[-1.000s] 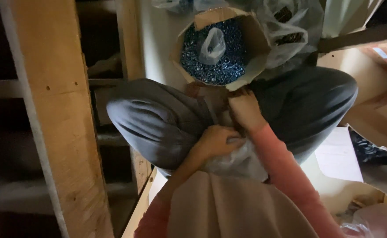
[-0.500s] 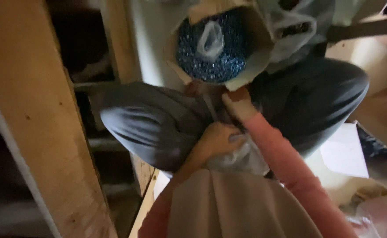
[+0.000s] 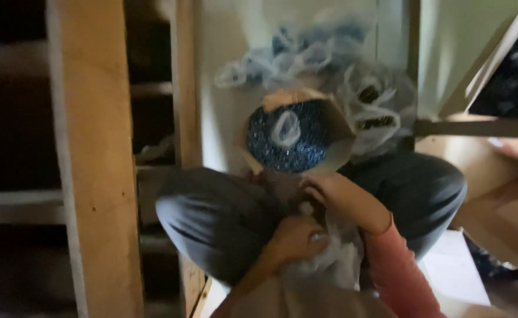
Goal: The person sorts blue hardware pieces into small plastic bags by hand while sitting on the floor of a storage area.
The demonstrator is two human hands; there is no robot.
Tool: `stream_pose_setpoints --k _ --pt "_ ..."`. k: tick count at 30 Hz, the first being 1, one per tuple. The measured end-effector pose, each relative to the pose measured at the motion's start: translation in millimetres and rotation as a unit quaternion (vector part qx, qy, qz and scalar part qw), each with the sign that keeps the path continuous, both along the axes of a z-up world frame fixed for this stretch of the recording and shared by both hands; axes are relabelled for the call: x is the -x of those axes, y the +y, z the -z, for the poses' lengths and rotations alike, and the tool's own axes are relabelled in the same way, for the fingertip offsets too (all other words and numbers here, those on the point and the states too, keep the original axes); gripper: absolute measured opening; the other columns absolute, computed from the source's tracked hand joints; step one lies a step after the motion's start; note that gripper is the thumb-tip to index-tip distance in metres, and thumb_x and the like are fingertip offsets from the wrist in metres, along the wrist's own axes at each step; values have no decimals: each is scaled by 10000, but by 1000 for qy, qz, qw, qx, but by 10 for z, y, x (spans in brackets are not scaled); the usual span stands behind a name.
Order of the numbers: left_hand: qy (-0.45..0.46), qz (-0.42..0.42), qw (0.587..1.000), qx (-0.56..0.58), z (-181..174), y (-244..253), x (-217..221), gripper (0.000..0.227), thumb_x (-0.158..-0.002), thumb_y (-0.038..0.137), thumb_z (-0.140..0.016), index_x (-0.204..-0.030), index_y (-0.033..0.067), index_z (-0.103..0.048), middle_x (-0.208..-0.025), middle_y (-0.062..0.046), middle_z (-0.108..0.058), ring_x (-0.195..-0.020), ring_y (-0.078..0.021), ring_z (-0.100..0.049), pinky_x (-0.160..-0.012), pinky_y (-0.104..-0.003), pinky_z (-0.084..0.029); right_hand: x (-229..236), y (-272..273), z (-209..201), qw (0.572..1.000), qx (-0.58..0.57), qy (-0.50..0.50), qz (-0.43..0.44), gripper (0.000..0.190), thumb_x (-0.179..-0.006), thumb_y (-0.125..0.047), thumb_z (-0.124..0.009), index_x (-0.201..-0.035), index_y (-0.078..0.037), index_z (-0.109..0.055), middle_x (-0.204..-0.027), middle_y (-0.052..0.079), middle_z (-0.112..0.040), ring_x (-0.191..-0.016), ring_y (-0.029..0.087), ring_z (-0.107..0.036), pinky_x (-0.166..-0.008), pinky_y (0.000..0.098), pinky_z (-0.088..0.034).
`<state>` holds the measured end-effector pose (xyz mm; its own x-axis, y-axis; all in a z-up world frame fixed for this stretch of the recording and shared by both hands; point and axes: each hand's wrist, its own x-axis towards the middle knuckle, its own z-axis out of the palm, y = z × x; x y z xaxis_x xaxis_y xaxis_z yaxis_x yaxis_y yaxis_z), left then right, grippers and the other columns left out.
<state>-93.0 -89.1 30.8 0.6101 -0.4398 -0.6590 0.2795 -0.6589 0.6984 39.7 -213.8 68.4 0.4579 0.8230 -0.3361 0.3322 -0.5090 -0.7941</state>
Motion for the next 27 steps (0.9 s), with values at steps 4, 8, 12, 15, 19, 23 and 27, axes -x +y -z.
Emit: stream_pose_setpoints --k 4,8,12,15,19,23,27 --pt "-148 -24 989 -3 500 -55 310 562 -903 655 -444 -982 213 -782 -984 -112 -758 -962 -382 -726 -806 -504 -577 500 -141 798 990 47 -110 -78 276 -1022 -150 -570 -1272 -47 -621 -1207 219 -683 -1100 387 -647 -1016 462 -490" --pt "-177 -105 978 39 420 -50 277 478 -920 556 -564 -760 136 -724 -721 -112 -698 -732 -358 -705 -660 -457 -567 539 101 824 969 142 -176 -96 71 -963 -105 -563 -1011 -107 -615 -842 69 -696 -843 264 -722 -771 342 -575" --pt "-173 -80 981 22 451 -32 271 468 -907 555 -547 -918 147 -776 -911 -148 -756 -910 -407 -724 -776 -535 -574 480 171 894 972 151 -167 -68 74 -963 -100 -571 -1018 -91 -619 -861 85 -697 -864 275 -717 -790 350 -573" --pt "-157 -87 983 27 554 -45 337 452 -910 550 -541 -940 162 -772 -918 -128 -753 -917 -388 -729 -806 -523 -567 398 172 964 974 158 -158 -49 78 -963 -97 -577 -1023 -79 -623 -875 96 -698 -881 283 -714 -804 357 -571" --pt "-199 -93 975 36 622 -39 371 453 -894 536 -559 -887 134 -768 -849 -161 -734 -830 -434 -714 -728 -556 -554 293 107 1064 976 162 -145 -33 83 -962 -93 -583 -1028 -67 -626 -888 107 -699 -897 292 -711 -818 364 -569" --pt "-223 -69 971 51 676 -51 406 467 -896 531 -525 -871 137 -775 -839 -142 -748 -800 -421 -724 -729 -537 -562 202 -84 1163 976 170 -136 2 92 -962 -88 -592 -1035 -49 -632 -909 124 -700 -921 304 -706 -839 374 -566" --pt "-239 -63 969 31 661 -76 455 472 -877 564 -506 -835 172 -767 -848 -106 -750 -800 -405 -728 -735 -539 -568 123 -300 1242 972 180 -143 38 103 -962 -83 -601 -1043 -30 -637 -930 141 -701 -946 317 -701 -860 383 -563"
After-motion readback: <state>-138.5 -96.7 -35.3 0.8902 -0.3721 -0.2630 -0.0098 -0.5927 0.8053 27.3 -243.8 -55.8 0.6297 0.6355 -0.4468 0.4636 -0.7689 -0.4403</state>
